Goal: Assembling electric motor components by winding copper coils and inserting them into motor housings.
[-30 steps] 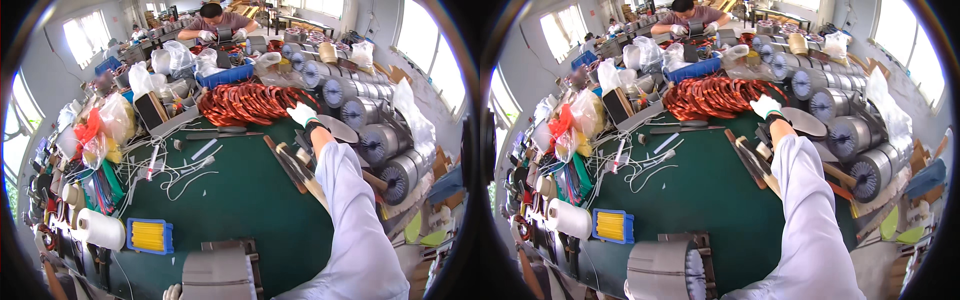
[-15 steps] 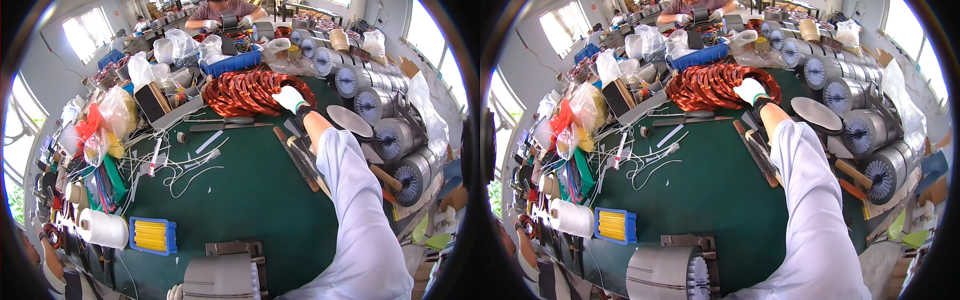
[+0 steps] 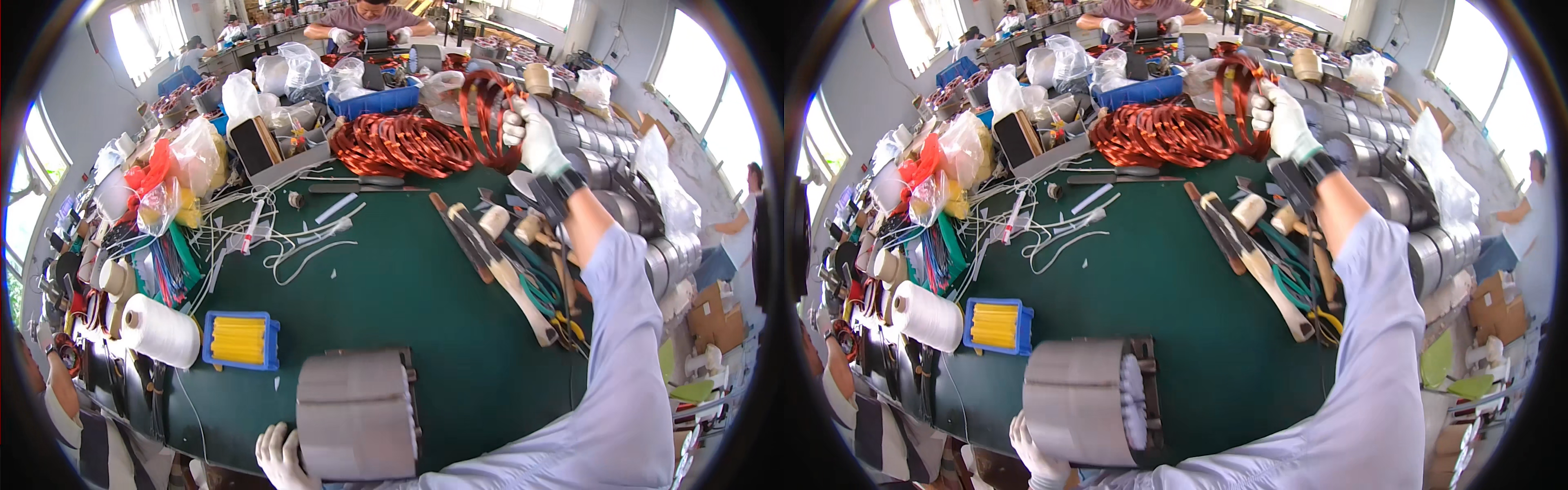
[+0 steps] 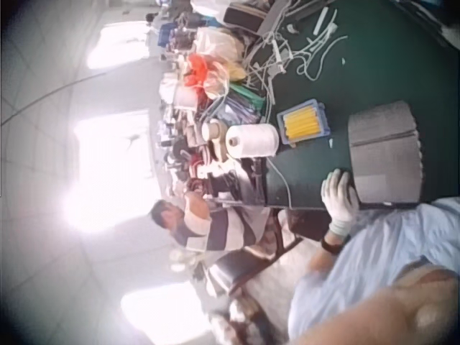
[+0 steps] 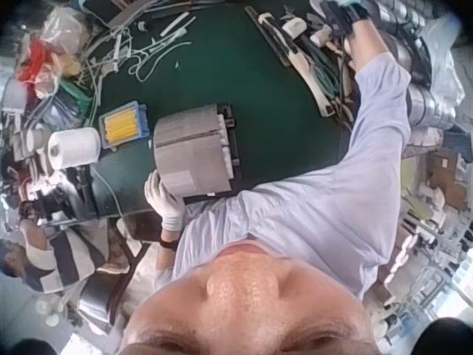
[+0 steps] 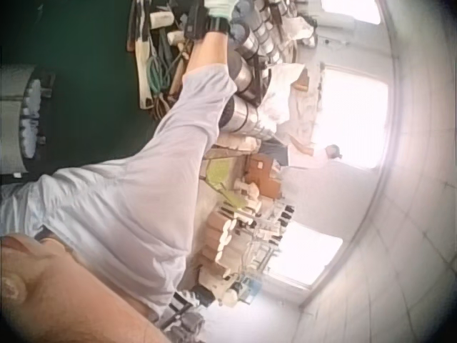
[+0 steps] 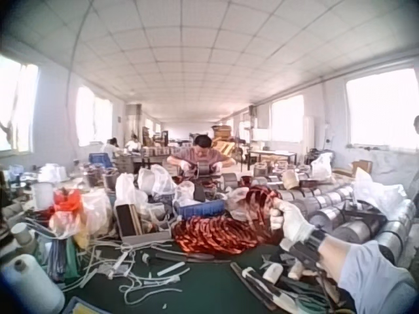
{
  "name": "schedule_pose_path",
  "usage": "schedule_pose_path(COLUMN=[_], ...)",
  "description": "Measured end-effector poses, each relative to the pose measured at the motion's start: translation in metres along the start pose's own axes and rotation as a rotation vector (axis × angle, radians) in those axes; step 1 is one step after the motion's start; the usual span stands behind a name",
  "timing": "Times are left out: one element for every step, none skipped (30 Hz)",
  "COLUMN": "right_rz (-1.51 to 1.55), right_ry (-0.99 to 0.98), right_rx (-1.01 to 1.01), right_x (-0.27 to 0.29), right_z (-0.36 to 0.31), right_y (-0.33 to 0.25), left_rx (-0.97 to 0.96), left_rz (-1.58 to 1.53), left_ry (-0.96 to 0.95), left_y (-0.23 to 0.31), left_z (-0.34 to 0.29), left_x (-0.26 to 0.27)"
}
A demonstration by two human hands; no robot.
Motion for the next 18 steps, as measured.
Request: schedule_pose_path(right_rz=[0.006,0.012,0.031,0.051,0.134,0.218,0.301,0.386,0.485,0.582,0.542,0.546,0.585,0.621,0.762,0.907,0.876,0.832], right_ry=[-0.051,-0.099,-0.184,-0.268,-0.294,-0.321,-0.17,-0.023,0.015,0.062,0.198,0.287,0.33,0.376,0.353,0.339,0.33,0.326], right_rx=[0.034,0.07,0.105,0.14,0.08,0.027,-0.046,-0.121,-0.236,-0.339,-0.379,-0.469,-0.458,-0.447,-0.342,-0.207,-0.158,-0.1], right_x=[-0.031,-0.054,-0.069,-0.08,-0.081,-0.086,-0.087,-0.085,-0.08,-0.071,-0.059,-0.038,-0.026,-0.02,-0.021,-0.02,-0.034,-0.051], right_z=[-0.039,-0.081,-0.123,-0.164,-0.202,-0.242,-0.284,-0.326,-0.366,-0.404,-0.444,-0.467,-0.483,-0.495,-0.501,-0.509,-0.502,-0.492], right_y=[-0.018,-0.036,-0.054,-0.066,-0.069,-0.069,-0.06,-0.045,-0.024,-0.005,0.013,0.047,0.069,0.089,0.1,0.103,0.103,0.098], left_rx=[-0.022,-0.049,-0.062,-0.038,-0.013,-0.034,-0.02,-0.001,0.052,-0.039,-0.05,-0.094,-0.145,-0.193,-0.447,-0.746,-0.851,-0.962], left_rz=[0.003,0.006,-0.001,0.011,0.026,0.027,-0.139,-0.304,-0.393,-0.332,-0.442,-0.537,-0.59,-0.648,-0.559,-0.501,-0.439,-0.39], left_ry=[0.008,0.015,0.015,-0.071,-0.157,-0.156,-0.125,-0.095,-0.107,-0.026,-0.043,-0.035,-0.108,-0.183,-0.254,-0.353,-0.415,-0.475], left_y=[0.0,-0.001,0.002,0.001,0.002,0.005,0.009,0.015,0.026,0.034,0.049,0.062,0.081,0.1,0.134,0.173,0.203,0.226], left_z=[-0.003,-0.004,-0.004,-0.002,0.001,0.008,0.02,0.032,0.051,0.067,0.089,0.093,0.098,0.103,0.112,0.137,0.142,0.145], left_x=[0.0,0.004,0.008,0.006,0.005,0.013,0.028,0.046,0.068,0.094,0.119,0.141,0.16,0.175,0.186,0.174,0.171,0.16])
Point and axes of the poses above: each hand's wrist, its own z-axis towards the middle knuckle, its own x-axis out of the back of the hand, y = z × x, the point moved 6 cm from there along z, towards the middle knuckle, and after that the axes turned 3 degrees about z, right-handed, at the moved point
